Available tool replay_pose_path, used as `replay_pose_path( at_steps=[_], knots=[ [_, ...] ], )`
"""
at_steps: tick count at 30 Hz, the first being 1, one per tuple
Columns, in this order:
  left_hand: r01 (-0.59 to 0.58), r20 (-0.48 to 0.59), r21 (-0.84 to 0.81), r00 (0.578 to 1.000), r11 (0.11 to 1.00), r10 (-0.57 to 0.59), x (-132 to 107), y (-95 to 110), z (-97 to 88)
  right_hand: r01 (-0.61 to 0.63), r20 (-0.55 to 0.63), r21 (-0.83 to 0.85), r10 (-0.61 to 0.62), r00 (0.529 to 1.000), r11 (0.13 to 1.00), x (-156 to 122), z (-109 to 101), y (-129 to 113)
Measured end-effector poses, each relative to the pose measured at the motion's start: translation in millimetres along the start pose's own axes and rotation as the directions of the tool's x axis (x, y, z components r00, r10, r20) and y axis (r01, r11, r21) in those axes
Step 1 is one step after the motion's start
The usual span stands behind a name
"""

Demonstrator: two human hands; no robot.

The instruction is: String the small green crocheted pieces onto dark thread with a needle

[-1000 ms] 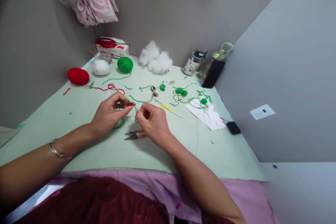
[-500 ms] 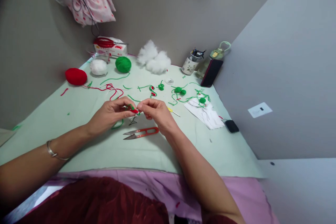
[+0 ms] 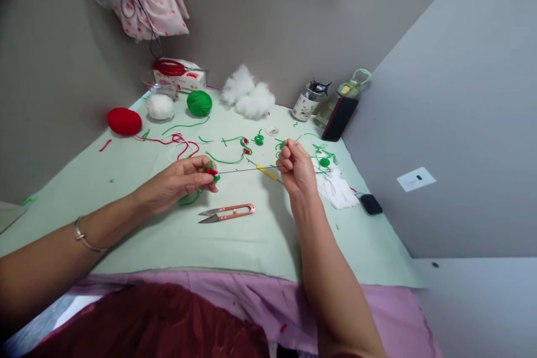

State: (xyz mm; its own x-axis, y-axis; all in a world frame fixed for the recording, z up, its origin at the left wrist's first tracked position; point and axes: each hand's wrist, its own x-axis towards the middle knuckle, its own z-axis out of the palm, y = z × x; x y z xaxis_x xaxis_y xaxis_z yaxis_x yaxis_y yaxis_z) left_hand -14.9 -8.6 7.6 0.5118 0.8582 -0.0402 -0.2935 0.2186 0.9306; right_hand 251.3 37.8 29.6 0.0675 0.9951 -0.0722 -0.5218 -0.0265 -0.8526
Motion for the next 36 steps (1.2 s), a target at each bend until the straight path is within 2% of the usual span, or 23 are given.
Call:
replay_pose_path(
  at_steps=[2,5,15,23,26,29,32,36],
  knots=[
    [0.011,0.002,-0.011,1.000,1.000,-0.011,-0.8,1.1,-0.7,0.079,-0.080,-0.077,-0.085,0.993,0.994,5.4,-8.7,1.0],
    [0.007,-0.004,-0.021,1.000,1.000,-0.007,-1.6,2.6,-0.2,0.125,-0.128,-0.160,-0.146,0.981,0.979,12.2,-18.7,3.5],
    [0.009,-0.026,-0.041,1.000,0.999,-0.010,-1.8,3.8,-2.9,0.137,-0.194,-0.293,-0.199,0.960,0.946,18.7,-26.5,10.2],
    [-0.010,-0.054,-0.012,0.999,1.000,0.009,-0.7,3.7,0.1,0.108,-0.181,-0.343,-0.178,0.967,0.933,20.4,-28.5,10.0],
    [-0.035,-0.089,0.004,0.995,0.999,0.035,-0.9,2.6,1.2,0.112,-0.106,-0.370,-0.161,0.981,0.922,13.9,-18.0,11.8],
    [-0.058,-0.114,0.028,0.992,0.998,0.061,-0.6,1.2,1.4,0.129,0.067,-0.427,-0.111,0.992,0.895,-1.0,1.4,15.6],
    [-0.089,-0.120,0.071,0.988,0.993,0.097,0.2,0.2,1.8,0.147,0.236,-0.524,-0.023,0.971,0.839,-21.0,22.9,21.8],
    [-0.101,-0.112,0.195,0.986,0.976,0.125,0.4,-2.2,1.9,0.144,0.362,-0.660,0.144,0.921,0.737,-42.4,42.6,31.4]
  ],
)
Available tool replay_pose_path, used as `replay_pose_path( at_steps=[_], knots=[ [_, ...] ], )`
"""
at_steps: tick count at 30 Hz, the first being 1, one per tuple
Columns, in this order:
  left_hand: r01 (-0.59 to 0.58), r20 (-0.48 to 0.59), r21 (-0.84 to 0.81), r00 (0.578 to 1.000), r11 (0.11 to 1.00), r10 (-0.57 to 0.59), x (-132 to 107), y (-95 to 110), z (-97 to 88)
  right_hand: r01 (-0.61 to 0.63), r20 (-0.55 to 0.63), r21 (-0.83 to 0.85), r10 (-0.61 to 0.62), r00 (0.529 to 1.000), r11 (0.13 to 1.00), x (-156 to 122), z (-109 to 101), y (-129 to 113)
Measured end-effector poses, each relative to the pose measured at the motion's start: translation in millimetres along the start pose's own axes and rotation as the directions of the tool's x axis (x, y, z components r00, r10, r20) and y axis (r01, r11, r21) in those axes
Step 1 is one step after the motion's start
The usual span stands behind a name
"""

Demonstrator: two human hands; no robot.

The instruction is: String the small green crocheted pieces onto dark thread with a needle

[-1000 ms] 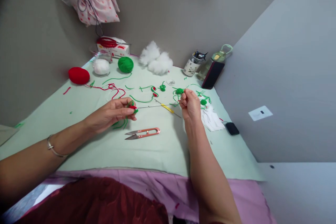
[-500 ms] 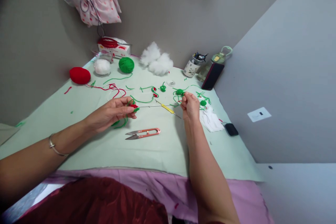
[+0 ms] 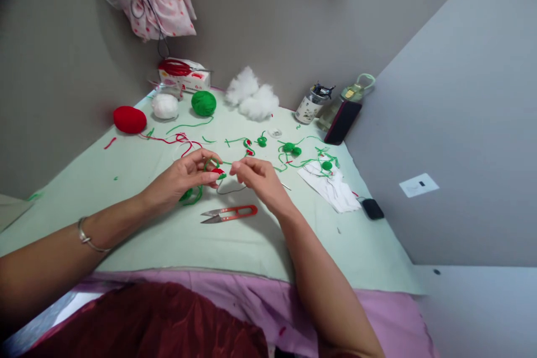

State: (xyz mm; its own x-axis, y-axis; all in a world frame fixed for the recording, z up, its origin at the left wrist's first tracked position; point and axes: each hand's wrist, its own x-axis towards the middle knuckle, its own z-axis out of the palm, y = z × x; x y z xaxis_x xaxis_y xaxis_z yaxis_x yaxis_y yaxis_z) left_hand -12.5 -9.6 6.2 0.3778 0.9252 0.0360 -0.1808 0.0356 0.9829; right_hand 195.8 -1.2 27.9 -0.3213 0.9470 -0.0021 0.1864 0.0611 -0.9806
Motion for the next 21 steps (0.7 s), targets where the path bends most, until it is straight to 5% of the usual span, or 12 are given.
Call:
replay_pose_path(
  at_steps=[6,12,16,21],
  knots=[
    [-0.138,-0.007,0.168,0.990,0.976,0.142,-3.7,-4.6,1.0,-0.141,0.083,0.156,0.129,0.988,0.978,2.4,7.2,5.7],
    [-0.313,0.002,0.470,0.935,0.825,0.353,-5.2,-5.4,-1.5,-0.245,0.147,0.253,0.213,0.966,0.936,6.9,1.7,9.7],
    [-0.254,-0.105,0.378,0.944,0.890,0.314,-1.8,-3.9,-3.7,-0.150,0.151,0.201,0.121,0.981,0.968,3.8,-0.4,6.5],
    [-0.098,-0.162,0.150,0.979,0.984,0.122,1.1,-1.6,-5.3,0.089,-0.051,0.073,-0.086,0.995,0.993,-1.0,-8.3,-1.2]
  ],
)
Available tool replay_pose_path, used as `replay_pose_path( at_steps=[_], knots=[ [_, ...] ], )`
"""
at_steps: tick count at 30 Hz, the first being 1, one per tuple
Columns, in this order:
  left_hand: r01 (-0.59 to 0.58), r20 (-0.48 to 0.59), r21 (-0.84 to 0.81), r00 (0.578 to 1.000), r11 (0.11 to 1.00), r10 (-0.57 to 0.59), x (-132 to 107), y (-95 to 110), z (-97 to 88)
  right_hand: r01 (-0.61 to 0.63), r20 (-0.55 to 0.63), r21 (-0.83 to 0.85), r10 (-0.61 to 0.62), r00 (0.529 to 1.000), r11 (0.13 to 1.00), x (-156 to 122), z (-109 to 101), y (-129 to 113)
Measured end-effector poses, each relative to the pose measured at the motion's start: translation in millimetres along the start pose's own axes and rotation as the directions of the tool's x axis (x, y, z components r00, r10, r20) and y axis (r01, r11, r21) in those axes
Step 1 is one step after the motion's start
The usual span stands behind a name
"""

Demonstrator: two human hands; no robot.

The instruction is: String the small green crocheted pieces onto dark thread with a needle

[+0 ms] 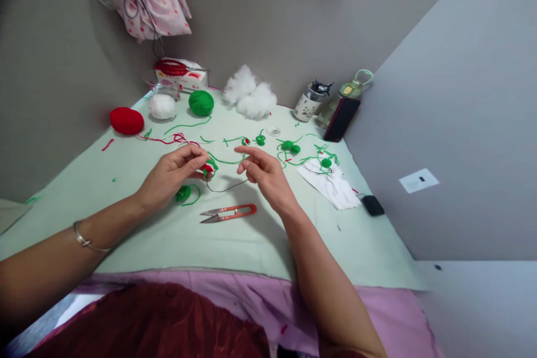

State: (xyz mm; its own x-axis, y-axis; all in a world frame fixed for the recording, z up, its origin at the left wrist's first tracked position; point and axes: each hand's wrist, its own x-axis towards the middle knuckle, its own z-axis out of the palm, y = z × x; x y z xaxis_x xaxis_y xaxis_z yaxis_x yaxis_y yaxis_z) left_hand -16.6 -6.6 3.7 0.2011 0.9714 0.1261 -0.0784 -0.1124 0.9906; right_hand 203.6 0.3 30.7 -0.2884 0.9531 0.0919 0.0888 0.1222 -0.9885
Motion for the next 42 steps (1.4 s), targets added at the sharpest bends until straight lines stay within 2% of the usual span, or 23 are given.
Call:
replay_pose_path(
  at_steps=[3,6,10,13,22,29,32,38,42],
  knots=[
    [0.032,-0.002,-0.033,0.999,0.999,-0.032,-0.2,0.5,-0.2,0.069,-0.088,-0.072,-0.076,0.993,0.995,-2.1,0.8,-2.8],
    [0.032,-0.025,-0.032,0.999,0.999,-0.033,0.0,0.7,0.0,0.120,-0.114,-0.180,-0.142,0.983,0.976,-5.6,7.1,-3.0],
    [0.024,-0.043,-0.040,0.999,0.999,-0.025,1.2,0.9,0.6,0.276,-0.063,-0.457,-0.340,0.938,0.846,-11.3,15.5,-3.3],
    [0.014,-0.047,-0.046,0.999,0.999,-0.016,1.3,1.3,1.1,0.347,0.004,-0.563,-0.418,0.909,0.750,-13.5,17.0,-3.5],
    [0.013,-0.048,-0.051,0.999,0.999,-0.015,0.5,2.3,0.3,0.358,0.076,-0.652,-0.412,0.908,0.669,-14.3,16.1,-1.4],
    [0.009,0.003,-0.073,1.000,0.997,-0.009,0.5,-2.1,-1.0,0.377,0.103,-0.707,-0.441,0.892,0.598,-14.5,17.8,-0.8],
    [0.049,0.028,-0.112,0.999,0.993,-0.046,1.4,-2.0,-1.8,0.364,0.076,-0.685,-0.436,0.897,0.631,-14.2,17.4,-0.9],
    [0.177,0.132,-0.168,0.979,0.970,-0.156,2.6,-0.5,-6.2,0.309,-0.006,-0.519,-0.365,0.931,0.797,-12.3,13.2,-2.3],
    [0.208,0.157,-0.175,0.971,0.962,-0.181,2.3,0.9,-7.8,0.288,0.001,-0.452,-0.322,0.947,0.844,-9.9,10.3,-1.9]
  ],
)
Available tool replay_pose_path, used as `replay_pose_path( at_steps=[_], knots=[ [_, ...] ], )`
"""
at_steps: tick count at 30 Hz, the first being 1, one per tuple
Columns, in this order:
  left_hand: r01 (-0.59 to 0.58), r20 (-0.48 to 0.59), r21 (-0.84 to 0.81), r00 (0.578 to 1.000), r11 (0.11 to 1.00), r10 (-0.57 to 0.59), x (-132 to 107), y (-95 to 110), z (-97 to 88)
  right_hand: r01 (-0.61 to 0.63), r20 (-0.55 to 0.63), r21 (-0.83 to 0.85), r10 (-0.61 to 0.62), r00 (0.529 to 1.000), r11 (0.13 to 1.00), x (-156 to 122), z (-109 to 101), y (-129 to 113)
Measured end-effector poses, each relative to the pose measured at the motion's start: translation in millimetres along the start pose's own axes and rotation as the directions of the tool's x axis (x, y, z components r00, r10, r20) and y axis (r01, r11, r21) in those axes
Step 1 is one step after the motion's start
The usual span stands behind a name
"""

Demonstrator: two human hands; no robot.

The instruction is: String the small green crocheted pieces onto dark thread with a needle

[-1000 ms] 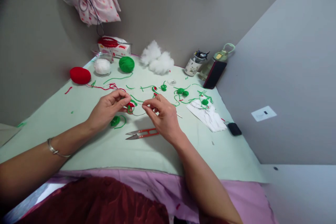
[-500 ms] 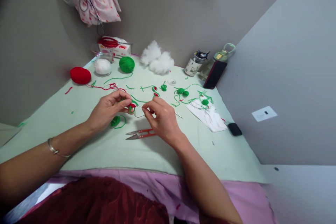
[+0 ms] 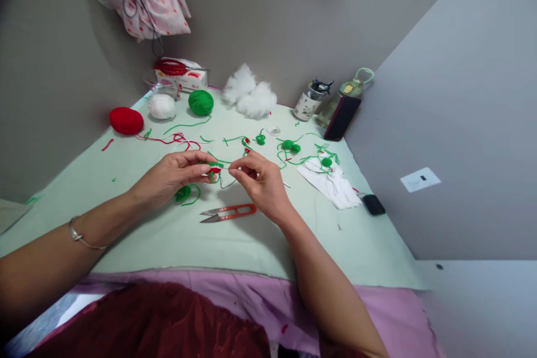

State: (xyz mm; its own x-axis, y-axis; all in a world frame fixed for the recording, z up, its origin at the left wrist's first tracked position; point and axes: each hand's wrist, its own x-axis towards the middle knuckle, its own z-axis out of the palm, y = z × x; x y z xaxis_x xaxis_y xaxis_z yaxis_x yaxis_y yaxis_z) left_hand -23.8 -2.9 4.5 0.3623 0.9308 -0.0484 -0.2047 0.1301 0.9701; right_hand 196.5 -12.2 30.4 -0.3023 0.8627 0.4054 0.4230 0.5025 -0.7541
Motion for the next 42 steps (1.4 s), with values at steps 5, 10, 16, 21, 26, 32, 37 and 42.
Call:
replay_pose_path(
  at_steps=[5,10,16,21,26,32,37,42],
  knots=[
    [0.015,0.016,0.005,1.000,1.000,-0.016,-1.1,2.0,2.3,0.000,0.025,0.040,-0.002,1.000,0.999,0.6,0.5,3.1],
    [0.038,0.044,-0.038,0.998,0.999,-0.036,-1.4,3.8,3.5,-0.040,0.060,0.127,0.033,0.998,0.991,2.1,-0.9,8.2],
    [0.037,0.069,-0.085,0.997,0.996,-0.031,-0.2,2.2,5.6,-0.100,0.087,0.214,0.083,0.993,0.972,4.6,0.1,9.1],
    [0.031,0.042,-0.125,0.999,0.992,-0.026,1.3,-1.4,8.8,-0.116,0.077,0.203,0.102,0.992,0.972,3.9,5.7,8.5],
    [0.004,-0.024,-0.177,1.000,0.984,-0.008,2.9,-6.0,8.4,-0.091,0.012,0.056,0.091,0.996,0.994,0.7,15.1,12.4],
    [-0.002,-0.055,-0.144,0.998,0.990,-0.006,3.6,-9.4,13.4,-0.106,0.016,0.048,0.106,0.994,0.993,0.8,23.6,7.9],
    [0.010,-0.098,-0.175,0.995,0.985,-0.027,3.8,-11.2,15.3,-0.168,0.036,0.041,0.167,0.985,0.985,1.1,23.6,6.0],
    [-0.059,-0.114,-0.031,0.992,0.998,0.055,3.7,-11.4,12.5,-0.090,0.003,-0.031,0.090,0.996,0.995,-1.1,24.2,7.3]
  ],
)
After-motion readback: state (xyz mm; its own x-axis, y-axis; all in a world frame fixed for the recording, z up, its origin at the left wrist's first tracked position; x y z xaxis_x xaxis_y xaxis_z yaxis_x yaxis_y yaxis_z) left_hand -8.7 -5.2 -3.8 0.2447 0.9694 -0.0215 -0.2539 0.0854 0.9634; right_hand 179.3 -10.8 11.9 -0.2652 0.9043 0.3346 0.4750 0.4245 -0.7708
